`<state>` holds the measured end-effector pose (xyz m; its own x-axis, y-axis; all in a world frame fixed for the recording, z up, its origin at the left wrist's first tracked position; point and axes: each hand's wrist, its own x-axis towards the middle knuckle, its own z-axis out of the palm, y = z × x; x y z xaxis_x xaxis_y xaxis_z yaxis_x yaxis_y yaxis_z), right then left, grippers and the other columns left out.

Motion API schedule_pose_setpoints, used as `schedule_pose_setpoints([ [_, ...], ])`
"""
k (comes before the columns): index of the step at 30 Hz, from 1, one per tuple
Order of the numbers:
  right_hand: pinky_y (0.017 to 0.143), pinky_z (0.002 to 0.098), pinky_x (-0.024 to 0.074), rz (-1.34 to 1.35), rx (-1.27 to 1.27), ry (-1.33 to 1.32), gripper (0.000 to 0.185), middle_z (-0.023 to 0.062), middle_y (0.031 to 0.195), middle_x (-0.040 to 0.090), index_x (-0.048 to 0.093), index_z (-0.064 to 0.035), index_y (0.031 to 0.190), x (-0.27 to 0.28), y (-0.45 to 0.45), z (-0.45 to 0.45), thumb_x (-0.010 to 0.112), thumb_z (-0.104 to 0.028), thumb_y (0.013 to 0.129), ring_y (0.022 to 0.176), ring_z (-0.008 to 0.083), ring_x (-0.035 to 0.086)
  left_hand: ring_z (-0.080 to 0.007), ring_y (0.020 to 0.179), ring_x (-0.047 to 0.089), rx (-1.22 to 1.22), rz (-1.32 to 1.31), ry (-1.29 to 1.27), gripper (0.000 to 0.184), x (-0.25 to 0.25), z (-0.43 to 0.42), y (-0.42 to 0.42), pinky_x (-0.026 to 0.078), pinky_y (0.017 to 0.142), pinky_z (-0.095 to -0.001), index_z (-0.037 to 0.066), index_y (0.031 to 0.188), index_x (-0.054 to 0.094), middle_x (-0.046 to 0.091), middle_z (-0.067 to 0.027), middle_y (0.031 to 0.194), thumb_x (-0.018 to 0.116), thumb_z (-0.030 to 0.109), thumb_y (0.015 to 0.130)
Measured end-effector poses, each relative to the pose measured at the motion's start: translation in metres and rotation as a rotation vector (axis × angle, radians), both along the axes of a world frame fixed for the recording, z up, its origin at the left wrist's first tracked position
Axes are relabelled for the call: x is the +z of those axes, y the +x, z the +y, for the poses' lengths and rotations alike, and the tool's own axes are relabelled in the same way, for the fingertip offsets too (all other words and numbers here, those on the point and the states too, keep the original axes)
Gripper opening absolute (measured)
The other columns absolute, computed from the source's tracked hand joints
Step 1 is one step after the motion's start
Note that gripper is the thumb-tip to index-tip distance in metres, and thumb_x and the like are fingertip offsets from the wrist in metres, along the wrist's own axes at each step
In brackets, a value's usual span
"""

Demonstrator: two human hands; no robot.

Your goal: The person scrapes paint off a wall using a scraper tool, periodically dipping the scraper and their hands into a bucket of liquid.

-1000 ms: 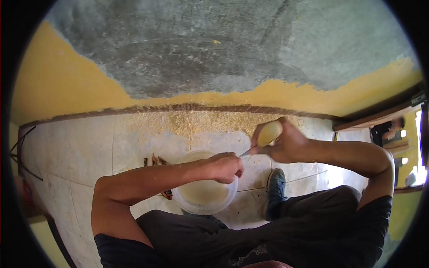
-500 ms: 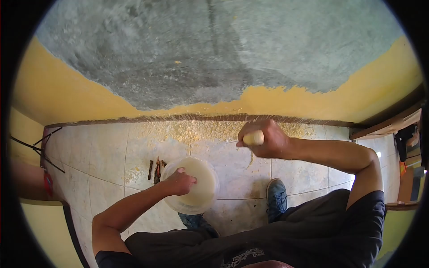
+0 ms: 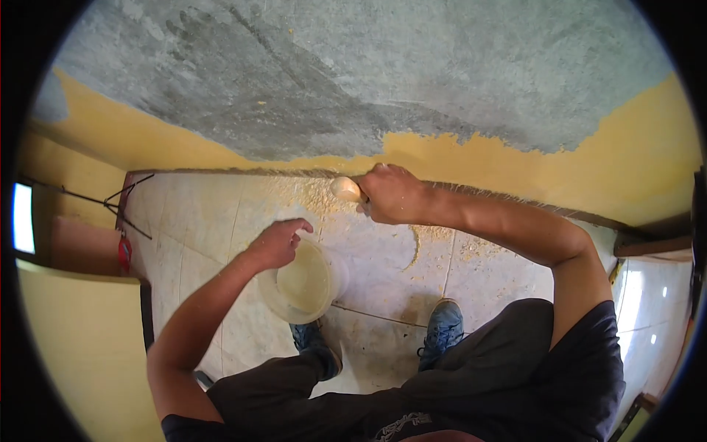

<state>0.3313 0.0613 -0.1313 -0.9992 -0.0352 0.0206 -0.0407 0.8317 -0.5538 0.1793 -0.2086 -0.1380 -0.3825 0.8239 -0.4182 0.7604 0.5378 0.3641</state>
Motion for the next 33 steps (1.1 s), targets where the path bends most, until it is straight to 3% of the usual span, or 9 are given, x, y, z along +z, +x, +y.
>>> schedule_pose_setpoints([
  [6,0.079,0.0493,0.0549,0.173,-0.102,-0.132,0.019,0.0178,0.092,0.073,0.074,-0.0119,0.099,0.017,-0.006,0.01,0.078,-0.009,0.081,0.09,0.0389,0.07,-0.0409,0.102,0.068,-0.171,0.247,-0.043,0.038,0.068,0.074,0.014,0.054,0.09,-0.0476,0.01,0.126,0.065,0.072,-0.0197,0.109,0.068,0.008,0.088],
  [7,0.077,0.0491,0.0547,0.224,-0.116,-0.137,0.016,0.0174,0.089,0.072,0.073,-0.0104,0.095,0.016,-0.005,0.016,0.079,-0.011,0.081,0.087,0.0391,0.069,-0.0364,0.113,0.065,-0.14,0.342,-0.093,0.039,0.078,0.093,0.014,0.05,0.098,-0.0463,0.012,0.126,0.066,0.07,-0.0163,0.118,0.068,0.007,0.088],
  [9,0.068,0.0453,0.0538,0.279,-0.208,-0.067,0.018,0.015,0.08,0.07,0.067,-0.006,0.082,0.028,0.004,0.022,0.083,-0.015,0.08,0.075,0.0357,0.069,-0.0297,0.129,0.057,-0.353,0.756,0.398,0.039,0.063,0.106,-0.01,0.043,0.108,-0.0477,0.015,0.127,0.067,0.066,-0.0092,0.132,0.067,0.005,0.088],
  [11,0.065,0.0435,0.0529,0.393,-0.226,-0.032,0.021,0.0141,0.077,0.069,0.065,-0.005,0.079,0.042,0.017,0.037,0.084,-0.014,0.079,0.07,0.0331,0.068,-0.025,0.14,0.047,-0.507,0.89,0.753,0.038,0.068,0.131,-0.038,0.036,0.114,-0.0497,0.018,0.128,0.067,0.057,-0.0011,0.146,0.065,0.008,0.091],
  [13,0.061,0.0416,0.052,0.507,-0.238,0.01,0.024,0.0132,0.074,0.068,0.062,-0.0041,0.076,0.044,0.026,0.051,0.085,-0.012,0.079,0.066,0.0305,0.067,-0.0251,0.145,0.043,-0.63,1.057,1.013,0.04,0.087,0.153,-0.049,0.029,0.119,-0.0493,0.023,0.139,0.062,0.053,0.0009,0.152,0.058,0.023,0.099],
  [16,0.057,0.0376,0.0507,0.527,-0.364,0.129,0.023,0.0112,0.073,0.068,0.062,-0.0034,0.075,0.043,0.037,0.064,0.084,-0.007,0.078,0.063,0.0258,0.066,-0.0338,0.154,0.027,-0.619,1.163,1.064,0.053,0.102,0.187,-0.066,0.012,0.124,-0.052,0.021,0.156,0.043,0.035,-0.0082,0.165,0.037,0.042,0.108],
  [22,0.053,0.0367,0.0508,0.778,-0.322,0.282,0.022,0.0076,0.072,0.066,0.061,-0.0077,0.075,0.055,0.031,0.061,0.082,-0.011,0.079,0.062,0.026,0.066,-0.0319,0.155,0.023,-0.321,1.22,1.283,0.056,0.09,0.214,-0.062,0.012,0.125,-0.0511,0.018,0.159,0.038,0.033,-0.0062,0.166,0.041,0.036,0.106],
  [26,0.055,0.0329,0.0537,0.67,-0.238,0.429,0.025,0.01,0.076,0.069,0.059,-0.005,0.076,0.031,0.024,0.046,0.083,0.004,0.076,0.064,0.0229,0.067,-0.0285,0.155,0.026,-0.372,1.211,1.35,0.054,0.09,0.214,-0.067,0.013,0.127,-0.0495,0.021,0.159,0.038,0.032,-0.0023,0.167,0.036,0.036,0.107],
  [33,0.053,0.0337,0.0508,0.734,-0.201,0.463,0.026,0.0105,0.073,0.067,0.058,-0.0036,0.071,0.029,0.016,0.038,0.082,0.006,0.075,0.061,0.0229,0.066,-0.0245,0.156,0.022,-0.447,1.02,1.478,0.053,0.083,0.221,-0.075,0.01,0.129,-0.0474,0.021,0.158,0.038,0.029,-0.0007,0.167,0.037,0.036,0.107],
])
